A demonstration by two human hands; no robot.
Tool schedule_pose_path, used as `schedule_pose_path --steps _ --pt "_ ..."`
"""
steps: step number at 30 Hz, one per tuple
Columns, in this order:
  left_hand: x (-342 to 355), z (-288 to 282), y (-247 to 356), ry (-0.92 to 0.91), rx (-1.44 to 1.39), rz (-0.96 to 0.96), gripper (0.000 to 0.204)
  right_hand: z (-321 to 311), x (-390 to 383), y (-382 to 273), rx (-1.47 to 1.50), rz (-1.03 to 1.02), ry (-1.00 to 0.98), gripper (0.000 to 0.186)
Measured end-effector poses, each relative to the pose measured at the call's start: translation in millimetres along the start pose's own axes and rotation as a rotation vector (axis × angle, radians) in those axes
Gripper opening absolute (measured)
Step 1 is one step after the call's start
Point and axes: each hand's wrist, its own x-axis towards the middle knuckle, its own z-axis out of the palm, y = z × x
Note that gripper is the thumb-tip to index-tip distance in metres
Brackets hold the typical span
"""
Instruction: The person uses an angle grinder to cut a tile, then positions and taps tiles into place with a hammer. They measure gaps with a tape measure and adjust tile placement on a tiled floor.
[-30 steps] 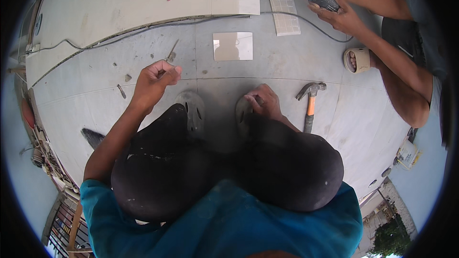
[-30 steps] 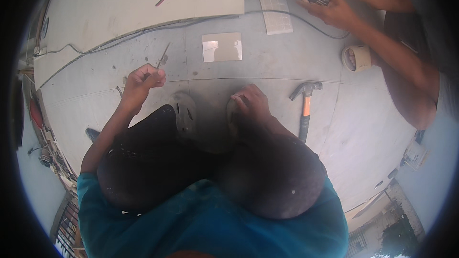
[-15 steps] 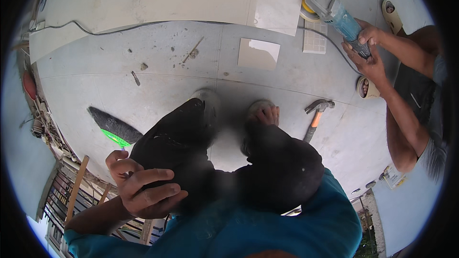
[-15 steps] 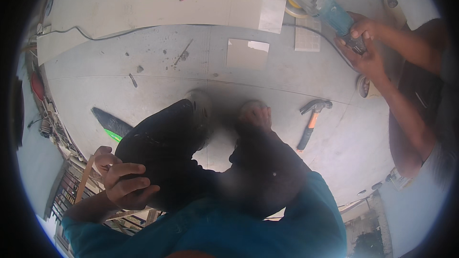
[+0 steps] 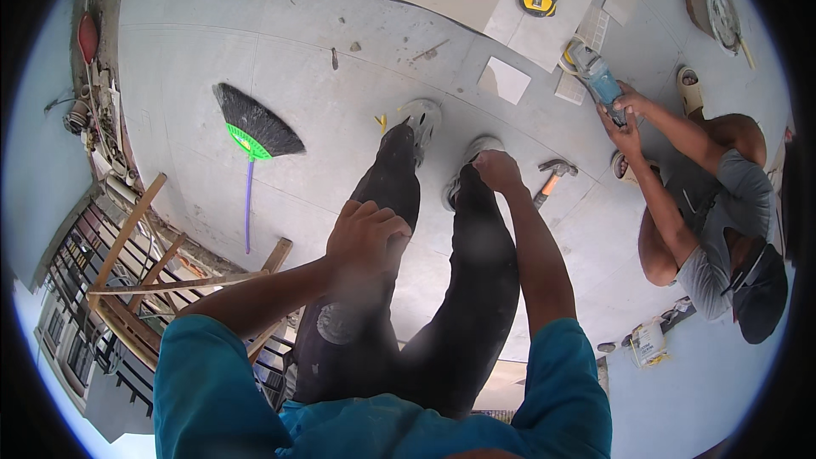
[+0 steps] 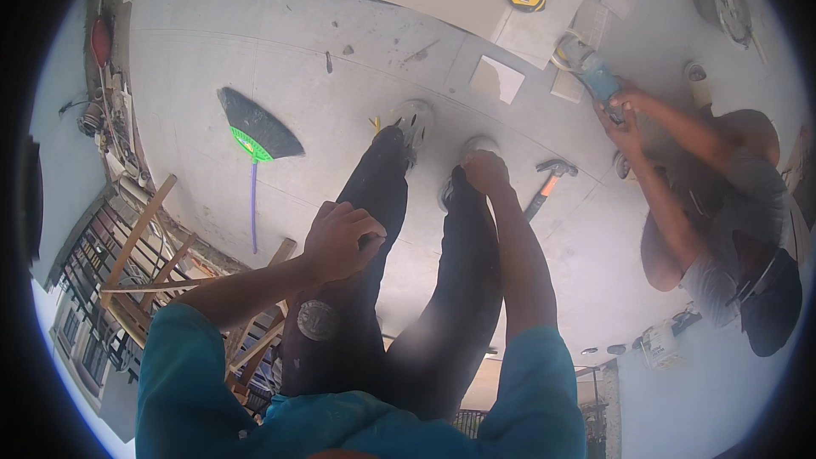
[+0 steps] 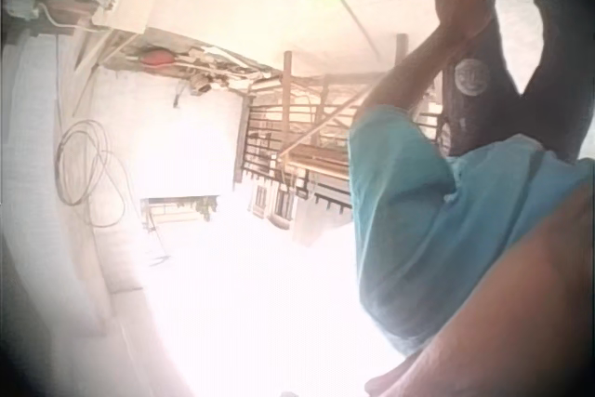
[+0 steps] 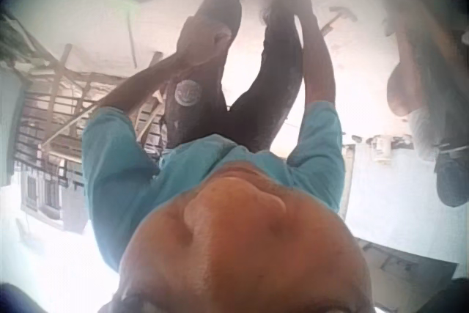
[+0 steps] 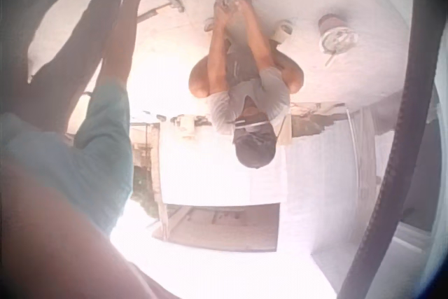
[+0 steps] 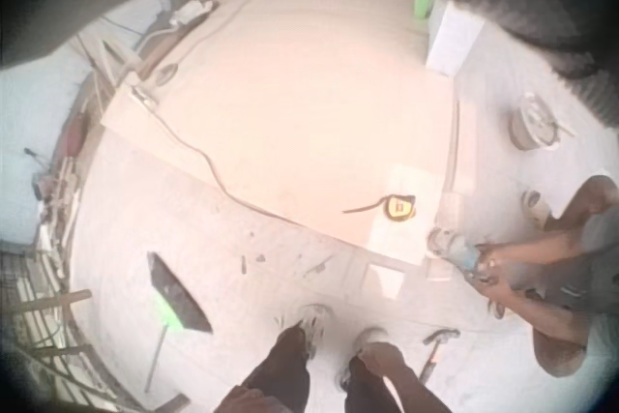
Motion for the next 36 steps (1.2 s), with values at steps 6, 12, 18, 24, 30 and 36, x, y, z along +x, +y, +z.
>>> schedule_pose_path --steps 6,12,18,24,30,36 --pt "-35.1 35.3 -13.5 0.077 0.009 0.021 0.010 -0.9 -112.8 -159.8 0.453 0.115 0.131 0.013" --pt "-96.3 63.1 -14.7 -0.031 -0.019 -0.261 0.029 22.0 -243.4 -230.7 0.638 0.274 0.218 0.019" --pt "-152.5 55.7 -23.2 -0.131 -0.356 -0.349 0.051 73.4 -342.7 -209.2 0.404 0.414 0.189 0.025" --pt "-252.2 83.1 -32.6 -0.174 -0.388 -0.373 0.051 125.4 -423.0 -195.4 0.522 0.420 0.220 0.040" --pt "-262.6 21.8 13.2 -0.303 -0.088 -0.338 0.044 128.5 -486.4 -202.8 0.676 0.314 0.116 0.052" --pt "-279.2 12.7 39.7 -0.095 0.112 -0.059 0.021 133.3 -518.8 -235.9 0.743 0.453 0.204 0.052"
